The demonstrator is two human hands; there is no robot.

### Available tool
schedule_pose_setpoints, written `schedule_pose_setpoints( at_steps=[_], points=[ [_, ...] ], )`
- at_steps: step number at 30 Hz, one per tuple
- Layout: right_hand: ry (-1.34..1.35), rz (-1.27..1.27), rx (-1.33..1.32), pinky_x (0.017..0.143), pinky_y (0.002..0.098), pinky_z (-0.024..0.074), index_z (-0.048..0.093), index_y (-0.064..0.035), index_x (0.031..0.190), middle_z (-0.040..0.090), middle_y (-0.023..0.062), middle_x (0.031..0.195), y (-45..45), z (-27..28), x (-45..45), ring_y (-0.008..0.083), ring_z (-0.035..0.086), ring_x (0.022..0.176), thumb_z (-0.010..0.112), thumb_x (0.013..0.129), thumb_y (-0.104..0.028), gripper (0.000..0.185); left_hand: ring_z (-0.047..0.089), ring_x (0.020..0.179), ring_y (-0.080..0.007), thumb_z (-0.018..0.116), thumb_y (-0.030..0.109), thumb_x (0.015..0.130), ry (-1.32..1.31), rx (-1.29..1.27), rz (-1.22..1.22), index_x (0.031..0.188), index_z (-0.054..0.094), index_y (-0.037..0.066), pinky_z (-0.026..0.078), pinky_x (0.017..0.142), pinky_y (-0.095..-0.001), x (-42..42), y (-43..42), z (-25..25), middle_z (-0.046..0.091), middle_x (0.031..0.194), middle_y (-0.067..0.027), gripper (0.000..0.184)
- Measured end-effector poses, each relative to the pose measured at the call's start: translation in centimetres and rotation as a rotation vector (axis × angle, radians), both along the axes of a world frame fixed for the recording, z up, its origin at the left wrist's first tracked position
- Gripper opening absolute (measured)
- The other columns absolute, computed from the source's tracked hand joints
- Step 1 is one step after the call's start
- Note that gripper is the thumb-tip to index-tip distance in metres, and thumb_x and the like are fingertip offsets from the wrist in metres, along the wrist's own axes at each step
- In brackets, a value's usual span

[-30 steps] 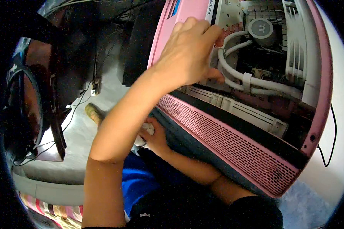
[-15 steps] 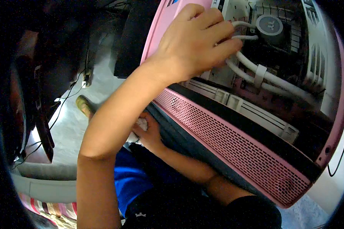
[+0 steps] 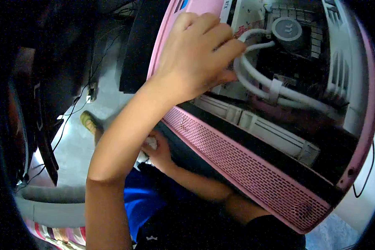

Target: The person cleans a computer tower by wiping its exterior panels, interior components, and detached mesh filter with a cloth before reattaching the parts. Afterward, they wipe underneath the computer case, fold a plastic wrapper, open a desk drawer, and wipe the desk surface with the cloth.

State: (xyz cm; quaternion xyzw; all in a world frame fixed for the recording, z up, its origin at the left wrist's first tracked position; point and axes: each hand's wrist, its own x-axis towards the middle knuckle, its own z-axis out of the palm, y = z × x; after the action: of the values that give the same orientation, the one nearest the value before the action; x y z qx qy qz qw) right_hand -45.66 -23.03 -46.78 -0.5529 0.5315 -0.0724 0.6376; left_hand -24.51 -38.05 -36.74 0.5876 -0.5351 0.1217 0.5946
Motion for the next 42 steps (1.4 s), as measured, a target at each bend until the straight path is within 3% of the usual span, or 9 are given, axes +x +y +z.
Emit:
schedule_pose_setpoints(
  at_steps=[4,9,12,15,21,28,32,35,42],
  points=[
    [0.030,0.072,0.074,0.070,0.0271,0.0477,0.054,-0.0038,0.100,0.060,0.0045,0.087,-1.7,0.7,0.2,0.0111,0.056,0.078,0.068,0.079,-0.012,0.027,0.051,0.087,-0.0250,0.077,0.028,0.052,0.175,0.120,-0.005,0.089,0.060,0.012,0.037,0.073,-0.0366,1.8,2.0,0.0,0.053,0.088,-0.0037,0.043],
    [0.050,0.032,0.196,0.070,0.0258,0.0468,0.056,-0.0046,0.098,0.060,0.0035,0.088,-2.0,1.2,1.3,0.0101,0.056,0.078,0.069,0.079,-0.013,0.024,0.051,0.060,-0.0165,0.064,0.012,0.080,0.563,0.235,0.160,0.081,0.065,0.002,0.039,0.054,-0.0254,1.9,7.4,-1.4,0.056,0.069,-0.0082,0.010],
    [0.037,0.011,0.211,0.070,0.0255,0.0462,0.056,-0.0049,0.098,0.060,0.0033,0.089,-2.0,1.5,2.1,0.0104,0.056,0.079,0.068,0.079,-0.013,0.023,0.047,0.061,-0.0114,0.048,0.017,0.093,0.644,0.375,0.332,0.090,0.065,0.002,0.036,0.054,-0.0223,1.5,10.6,-2.6,0.056,0.072,-0.0035,0.023],
    [0.075,0.082,0.147,0.071,0.0257,0.0458,0.056,-0.0050,0.099,0.059,0.0031,0.089,-2.0,1.6,2.4,0.0109,0.056,0.080,0.067,0.080,-0.012,0.023,0.045,0.068,-0.0098,0.049,0.014,0.092,0.839,0.293,0.446,0.114,0.059,0.005,0.037,0.061,-0.0201,0.3,12.6,-3.9,0.057,0.085,-0.0042,0.025],
    [0.064,0.128,0.081,0.075,0.0260,0.0443,0.056,-0.0048,0.099,0.058,0.0024,0.088,-2.2,1.4,2.8,0.0109,0.054,0.082,0.063,0.083,-0.015,0.020,0.051,0.063,-0.0156,0.054,-0.006,0.082,0.621,0.421,0.522,0.111,0.061,0.005,0.044,0.062,-0.0260,-0.4,13.9,-4.4,0.060,0.081,-0.0077,0.032],
    [0.094,0.093,0.051,0.076,0.0247,0.0422,0.057,-0.0055,0.099,0.057,0.0010,0.090,-2.4,-0.6,1.2,0.0098,0.052,0.082,0.059,0.087,-0.021,0.020,0.058,0.072,-0.0224,0.047,0.022,0.093,0.838,0.633,0.202,0.099,0.063,0.000,0.045,0.064,-0.0295,-3.1,16.2,-6.2,0.060,0.078,-0.0135,0.029],
    [0.061,0.025,0.062,0.075,0.0240,0.0421,0.057,-0.0068,0.099,0.056,0.0000,0.090,-2.1,-2.2,-0.3,0.0089,0.051,0.082,0.059,0.087,-0.022,0.019,0.056,0.070,-0.0201,0.045,0.017,0.092,0.701,0.562,0.139,0.100,0.062,-0.002,0.042,0.066,-0.0272,-4.3,17.5,-8.3,0.059,0.076,-0.0123,0.027],
    [0.149,-0.020,0.143,0.074,0.0236,0.0423,0.057,-0.0076,0.099,0.055,-0.0007,0.090,-2.2,-2.6,-1.0,0.0085,0.051,0.082,0.060,0.087,-0.023,0.020,0.053,0.072,-0.0135,0.041,0.011,0.093,1.094,0.621,0.271,0.108,0.058,-0.001,0.041,0.067,-0.0242,-5.2,18.1,-8.1,0.058,0.073,-0.0082,0.026],
    [0.078,-0.022,0.147,0.074,0.0240,0.0429,0.057,-0.0071,0.100,0.056,0.0006,0.090,-2.4,-2.5,-1.4,0.0097,0.051,0.082,0.062,0.085,-0.023,0.022,0.053,0.096,-0.0183,0.044,-0.005,0.087,0.810,0.060,0.639,0.125,0.037,-0.007,0.043,0.083,-0.0264,0.3,16.5,-3.9,0.049,0.121,-0.0200,0.039]
  ],
)
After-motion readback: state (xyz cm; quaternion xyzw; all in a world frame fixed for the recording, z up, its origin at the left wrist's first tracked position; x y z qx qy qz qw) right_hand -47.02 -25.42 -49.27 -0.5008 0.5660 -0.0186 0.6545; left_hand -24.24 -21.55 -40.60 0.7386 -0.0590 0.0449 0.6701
